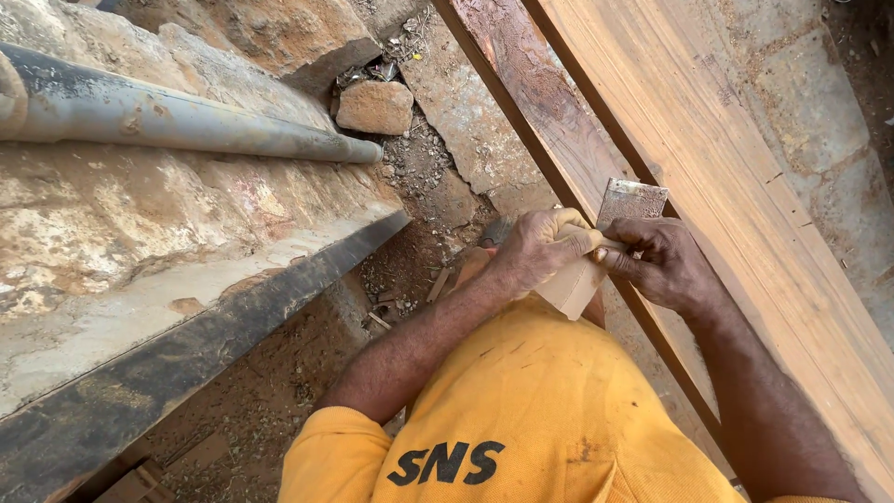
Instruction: The person applies wood filler to a long wooden plank and sands it in a workshop.
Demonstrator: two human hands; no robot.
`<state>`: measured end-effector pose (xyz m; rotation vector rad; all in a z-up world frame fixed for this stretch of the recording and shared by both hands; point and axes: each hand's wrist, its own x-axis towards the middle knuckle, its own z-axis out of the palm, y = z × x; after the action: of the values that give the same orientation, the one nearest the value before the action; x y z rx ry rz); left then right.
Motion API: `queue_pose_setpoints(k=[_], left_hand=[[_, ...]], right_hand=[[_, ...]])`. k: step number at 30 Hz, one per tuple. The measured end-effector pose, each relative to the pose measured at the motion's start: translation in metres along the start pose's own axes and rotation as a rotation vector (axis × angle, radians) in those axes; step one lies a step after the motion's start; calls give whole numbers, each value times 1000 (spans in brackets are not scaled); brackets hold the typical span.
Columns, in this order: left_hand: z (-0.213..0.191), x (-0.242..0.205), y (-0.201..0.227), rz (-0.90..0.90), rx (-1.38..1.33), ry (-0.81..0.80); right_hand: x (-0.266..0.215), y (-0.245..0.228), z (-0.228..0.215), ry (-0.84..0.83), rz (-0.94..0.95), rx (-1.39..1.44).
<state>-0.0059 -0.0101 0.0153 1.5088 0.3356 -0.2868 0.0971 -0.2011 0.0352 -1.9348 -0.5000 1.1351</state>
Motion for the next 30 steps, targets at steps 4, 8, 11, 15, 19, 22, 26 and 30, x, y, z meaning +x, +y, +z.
queue_pose_setpoints(k=[4,8,11,15,19,22,26,30], left_hand=[[15,3,-34,-94,-264,21],[16,5,-54,-232,-728,101],[0,5,-35,-148,-717,86],[-20,6,-15,64,-386,132],[-23,4,-9,136,-228,193],[-16,5,-15,18,-383,123],[-5,4,-34,75,-514,107],[-13,6,-23,73,-539,59]], right_hand=[[7,14,7,82,-141,-204],[6,20,19,156,-331,-288],[-1,-26,26,218,-215,54],[-1,5,36,196,119,456],[6,23,40,38,2,620],[6,4,32,6,1,773],[11,25,33,14,58,803],[17,16,31,19,41,877]])
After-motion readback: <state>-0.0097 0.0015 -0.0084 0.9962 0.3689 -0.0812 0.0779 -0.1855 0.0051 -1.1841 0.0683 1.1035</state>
